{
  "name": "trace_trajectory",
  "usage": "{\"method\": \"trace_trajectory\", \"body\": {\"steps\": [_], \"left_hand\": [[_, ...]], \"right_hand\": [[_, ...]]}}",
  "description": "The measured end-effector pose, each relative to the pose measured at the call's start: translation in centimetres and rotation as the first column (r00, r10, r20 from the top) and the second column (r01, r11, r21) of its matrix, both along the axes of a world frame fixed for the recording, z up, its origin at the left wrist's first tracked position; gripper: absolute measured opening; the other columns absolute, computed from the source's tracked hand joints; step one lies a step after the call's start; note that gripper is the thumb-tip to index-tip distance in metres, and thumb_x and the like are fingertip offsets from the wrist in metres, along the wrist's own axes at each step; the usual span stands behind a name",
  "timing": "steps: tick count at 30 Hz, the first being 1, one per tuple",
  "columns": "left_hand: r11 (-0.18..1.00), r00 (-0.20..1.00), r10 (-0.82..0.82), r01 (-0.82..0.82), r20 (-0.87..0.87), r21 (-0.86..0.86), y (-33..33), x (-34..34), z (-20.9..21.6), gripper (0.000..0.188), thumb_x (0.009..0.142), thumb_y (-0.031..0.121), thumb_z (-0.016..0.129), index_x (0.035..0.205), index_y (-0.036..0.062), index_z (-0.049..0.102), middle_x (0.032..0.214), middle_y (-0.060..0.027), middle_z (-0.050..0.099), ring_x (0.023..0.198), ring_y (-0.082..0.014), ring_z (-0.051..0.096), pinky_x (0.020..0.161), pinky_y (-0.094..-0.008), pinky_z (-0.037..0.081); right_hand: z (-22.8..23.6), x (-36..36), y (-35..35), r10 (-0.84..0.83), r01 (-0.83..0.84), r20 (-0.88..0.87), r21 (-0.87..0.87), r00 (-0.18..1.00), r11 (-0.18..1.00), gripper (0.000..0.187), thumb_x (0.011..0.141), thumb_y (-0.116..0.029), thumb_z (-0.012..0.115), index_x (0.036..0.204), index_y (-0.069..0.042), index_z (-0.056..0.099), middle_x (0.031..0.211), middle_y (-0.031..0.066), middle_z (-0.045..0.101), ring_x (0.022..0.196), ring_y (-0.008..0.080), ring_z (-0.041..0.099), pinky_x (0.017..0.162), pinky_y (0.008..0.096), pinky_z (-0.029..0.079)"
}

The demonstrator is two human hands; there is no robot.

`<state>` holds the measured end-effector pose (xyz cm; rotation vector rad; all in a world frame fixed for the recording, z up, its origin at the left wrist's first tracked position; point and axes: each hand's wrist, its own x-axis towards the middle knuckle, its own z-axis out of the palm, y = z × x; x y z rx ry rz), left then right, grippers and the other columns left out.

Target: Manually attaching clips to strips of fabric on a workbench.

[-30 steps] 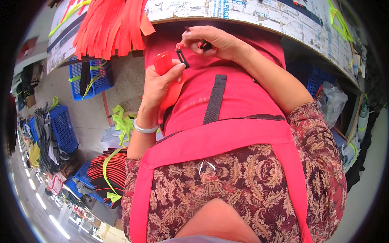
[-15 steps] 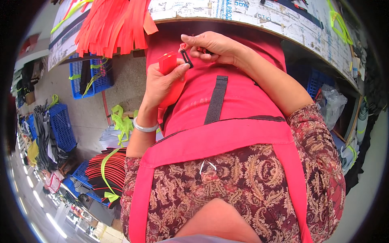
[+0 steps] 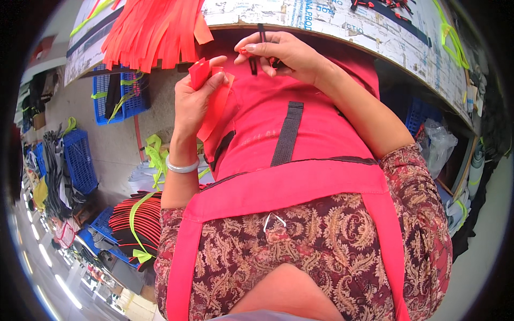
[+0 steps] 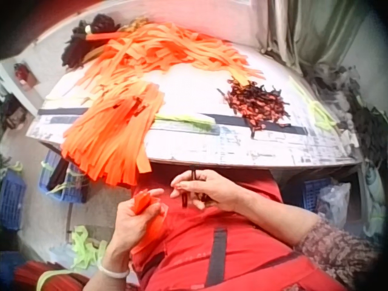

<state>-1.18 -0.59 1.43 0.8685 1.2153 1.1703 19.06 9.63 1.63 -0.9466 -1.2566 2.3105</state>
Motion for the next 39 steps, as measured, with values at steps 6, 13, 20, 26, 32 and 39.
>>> {"method": "trace_trajectory", "body": {"steps": [6, 13, 20, 26, 32, 39], "left_hand": [[0.998, 0.999, 0.038, -0.038, 0.010, -0.053, 0.0, 0.3, 0.1, 0.017, 0.088, 0.002, 0.062, 0.104, -0.0038, 0.065, 0.084, -0.0065, 0.068, 0.072, -0.0092, 0.061, 0.068, -0.0214, 0.049], [0.997, 0.996, 0.073, -0.075, 0.056, 0.030, 0.2, 1.1, 0.5, 0.013, 0.089, 0.003, 0.061, 0.100, -0.0019, 0.067, 0.080, -0.0027, 0.067, 0.057, -0.0020, 0.049, 0.050, -0.0171, 0.038], [0.995, 0.997, 0.079, -0.080, 0.008, 0.055, 0.0, 2.0, -0.1, 0.015, 0.089, 0.006, 0.063, 0.101, -0.0019, 0.068, 0.077, 0.0000, 0.065, 0.058, -0.0017, 0.050, 0.051, -0.0166, 0.038], [0.994, 0.994, 0.090, -0.093, 0.058, 0.053, 0.1, 2.4, 0.4, 0.011, 0.091, 0.001, 0.057, 0.096, -0.0022, 0.065, 0.073, 0.0000, 0.062, 0.057, -0.0025, 0.048, 0.050, -0.0178, 0.037], [0.989, 0.993, 0.107, -0.111, 0.043, 0.101, 0.0, 1.7, -0.7, 0.014, 0.089, 0.005, 0.062, 0.100, -0.0030, 0.067, 0.075, -0.0027, 0.066, 0.059, -0.0037, 0.053, 0.052, -0.0170, 0.040], [0.967, 0.991, 0.116, -0.127, 0.064, 0.220, 0.9, 0.8, 0.9, 0.016, 0.087, 0.005, 0.065, 0.100, -0.0037, 0.067, 0.084, -0.0039, 0.068, 0.067, -0.0063, 0.057, 0.056, -0.0191, 0.042]], "right_hand": [[0.2, -0.7, -0.9, -0.003, -0.004, 0.072, 0.094, 0.997, 0.996, 0.026, 0.092, -0.025, 0.061, 0.110, -0.006, 0.060, 0.092, 0.0043, 0.068, 0.051, 0.0022, 0.048, 0.042, 0.0153, 0.030], [1.1, -1.7, -2.3, -0.068, 0.069, -0.100, 0.009, 0.993, 0.998, 0.022, 0.095, -0.022, 0.057, 0.105, -0.003, 0.057, 0.083, 0.0053, 0.066, 0.051, 0.0026, 0.050, 0.041, 0.0151, 0.030], [0.5, -2.0, -3.2, -0.090, 0.082, -0.128, -0.063, 0.988, 0.995, 0.023, 0.095, -0.023, 0.056, 0.105, -0.002, 0.055, 0.081, 0.0044, 0.065, 0.050, 0.0028, 0.050, 0.038, 0.0150, 0.029], [0.4, -2.0, -3.4, -0.102, 0.102, -0.098, -0.003, 0.990, 0.995, 0.023, 0.095, -0.022, 0.056, 0.105, -0.002, 0.054, 0.081, 0.0043, 0.064, 0.049, 0.0034, 0.051, 0.037, 0.0152, 0.029], [1.2, -2.2, -3.4, -0.089, 0.084, 0.050, 0.084, 0.995, 0.993, 0.024, 0.095, -0.022, 0.057, 0.106, -0.001, 0.055, 0.083, 0.0069, 0.066, 0.046, 0.0041, 0.050, 0.039, 0.0161, 0.033], [-0.1, -1.0, -1.6, -0.050, 0.067, 0.131, -0.129, 0.990, 0.989, 0.023, 0.090, -0.024, 0.064, 0.100, -0.003, 0.065, 0.074, -0.0021, 0.058, 0.049, 0.0016, 0.045, 0.040, 0.0171, 0.027]]}}
